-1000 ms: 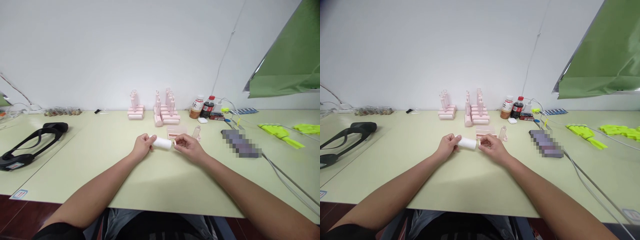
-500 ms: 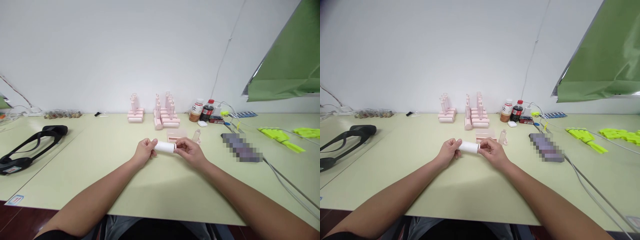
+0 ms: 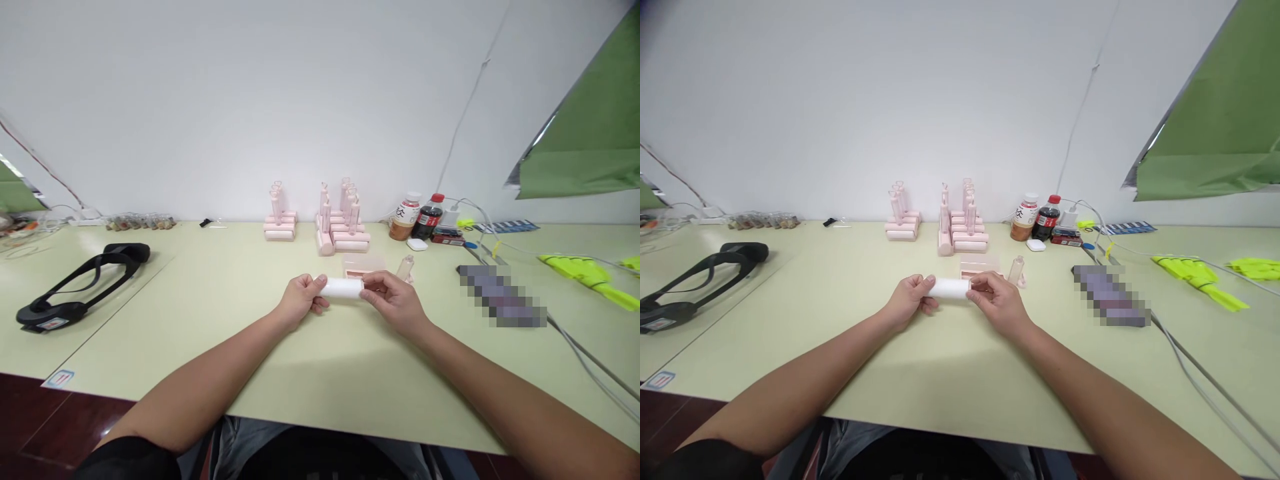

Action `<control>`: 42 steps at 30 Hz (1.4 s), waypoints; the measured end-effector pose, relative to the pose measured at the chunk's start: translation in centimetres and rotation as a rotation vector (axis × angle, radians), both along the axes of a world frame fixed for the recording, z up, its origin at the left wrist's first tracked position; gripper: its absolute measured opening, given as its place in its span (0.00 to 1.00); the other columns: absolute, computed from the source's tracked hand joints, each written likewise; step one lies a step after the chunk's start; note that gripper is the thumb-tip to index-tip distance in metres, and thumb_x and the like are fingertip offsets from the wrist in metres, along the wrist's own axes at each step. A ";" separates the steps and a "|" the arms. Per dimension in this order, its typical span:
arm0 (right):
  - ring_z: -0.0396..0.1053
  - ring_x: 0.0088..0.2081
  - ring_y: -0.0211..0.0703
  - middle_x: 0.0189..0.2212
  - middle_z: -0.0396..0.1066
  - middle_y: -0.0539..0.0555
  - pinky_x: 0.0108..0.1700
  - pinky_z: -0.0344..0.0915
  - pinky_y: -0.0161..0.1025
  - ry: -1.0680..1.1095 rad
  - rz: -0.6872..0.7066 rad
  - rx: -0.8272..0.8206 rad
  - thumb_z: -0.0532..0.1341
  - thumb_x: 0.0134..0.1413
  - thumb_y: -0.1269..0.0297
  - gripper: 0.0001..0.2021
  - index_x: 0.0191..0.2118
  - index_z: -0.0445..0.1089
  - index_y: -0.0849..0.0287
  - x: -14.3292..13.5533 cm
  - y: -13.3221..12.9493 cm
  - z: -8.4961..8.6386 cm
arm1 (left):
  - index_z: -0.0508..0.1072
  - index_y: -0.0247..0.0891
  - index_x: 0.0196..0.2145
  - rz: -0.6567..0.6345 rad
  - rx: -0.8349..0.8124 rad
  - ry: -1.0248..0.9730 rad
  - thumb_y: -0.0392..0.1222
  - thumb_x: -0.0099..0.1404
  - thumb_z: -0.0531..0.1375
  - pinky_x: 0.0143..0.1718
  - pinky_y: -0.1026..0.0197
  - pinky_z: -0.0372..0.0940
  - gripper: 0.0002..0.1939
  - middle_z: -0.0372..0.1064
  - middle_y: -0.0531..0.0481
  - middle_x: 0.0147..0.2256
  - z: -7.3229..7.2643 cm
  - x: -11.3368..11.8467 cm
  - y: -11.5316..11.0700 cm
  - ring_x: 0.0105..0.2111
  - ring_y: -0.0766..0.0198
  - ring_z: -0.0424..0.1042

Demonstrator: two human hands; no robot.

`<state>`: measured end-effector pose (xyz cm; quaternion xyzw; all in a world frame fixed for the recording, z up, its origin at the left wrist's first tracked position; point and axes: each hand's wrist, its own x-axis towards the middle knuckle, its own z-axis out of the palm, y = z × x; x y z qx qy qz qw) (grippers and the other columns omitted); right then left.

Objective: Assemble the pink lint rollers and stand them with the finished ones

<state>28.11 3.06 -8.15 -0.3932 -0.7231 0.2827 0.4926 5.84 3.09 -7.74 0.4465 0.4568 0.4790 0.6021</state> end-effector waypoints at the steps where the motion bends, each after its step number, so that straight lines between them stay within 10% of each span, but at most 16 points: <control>1: 0.74 0.39 0.47 0.37 0.73 0.56 0.42 0.75 0.46 0.009 -0.006 -0.005 0.64 0.55 0.57 0.10 0.39 0.70 0.56 0.0 0.1 0.0 | 0.56 0.39 0.25 -0.014 -0.001 0.008 0.63 0.49 0.67 0.15 0.69 0.61 0.29 0.65 0.55 0.17 0.0 0.0 0.0 0.18 0.65 0.71; 14: 0.74 0.42 0.47 0.39 0.74 0.55 0.44 0.73 0.44 0.082 -0.011 0.056 0.63 0.57 0.58 0.08 0.39 0.71 0.55 -0.3 -0.4 0.7 | 0.68 0.35 0.45 -0.362 0.004 0.162 0.54 0.51 0.69 0.12 0.71 0.48 0.29 0.65 0.57 0.23 1.3 -0.7 -0.8 0.14 0.75 0.62; 26: 0.69 0.35 0.43 0.36 0.66 0.52 0.35 0.71 0.42 0.246 -0.121 -0.111 0.62 0.55 0.56 0.23 0.55 0.57 0.52 -0.3 -0.4 0.7 | 0.68 0.36 0.45 -0.268 0.028 0.105 0.55 0.54 0.67 0.13 0.71 0.47 0.27 0.63 0.57 0.25 0.8 -0.9 -0.2 0.16 0.75 0.62; 31: 0.69 0.36 0.41 0.42 0.66 0.55 0.36 0.69 0.40 0.036 0.275 -0.251 0.62 0.56 0.57 0.26 0.59 0.56 0.52 -0.4 -1.2 0.6 | 0.64 0.38 0.50 -0.343 0.054 0.088 0.55 0.57 0.65 0.16 0.69 0.56 0.29 0.69 0.51 0.33 0.9 -1.2 -0.6 0.17 0.74 0.64; 36: 0.71 0.38 0.44 0.37 0.70 0.54 0.38 0.69 0.40 -0.078 0.376 -0.283 0.60 0.59 0.55 0.27 0.61 0.55 0.54 -0.2 -0.9 0.3 | 0.40 0.53 0.67 -0.536 0.030 0.157 0.46 0.60 0.63 0.18 0.69 0.59 0.46 0.65 0.55 0.31 1.8 -1.4 -1.7 0.19 0.72 0.65; 42: 0.64 0.56 0.54 0.57 0.66 0.61 0.49 0.68 0.49 -0.412 -0.003 0.051 0.56 0.59 0.60 0.16 0.51 0.69 0.55 1.0 0.8 0.8 | 0.46 0.55 0.65 -0.606 0.005 0.189 0.38 0.56 0.60 0.17 0.70 0.58 0.43 0.61 0.56 0.31 2.7 -1.6 -2.0 0.21 0.71 0.64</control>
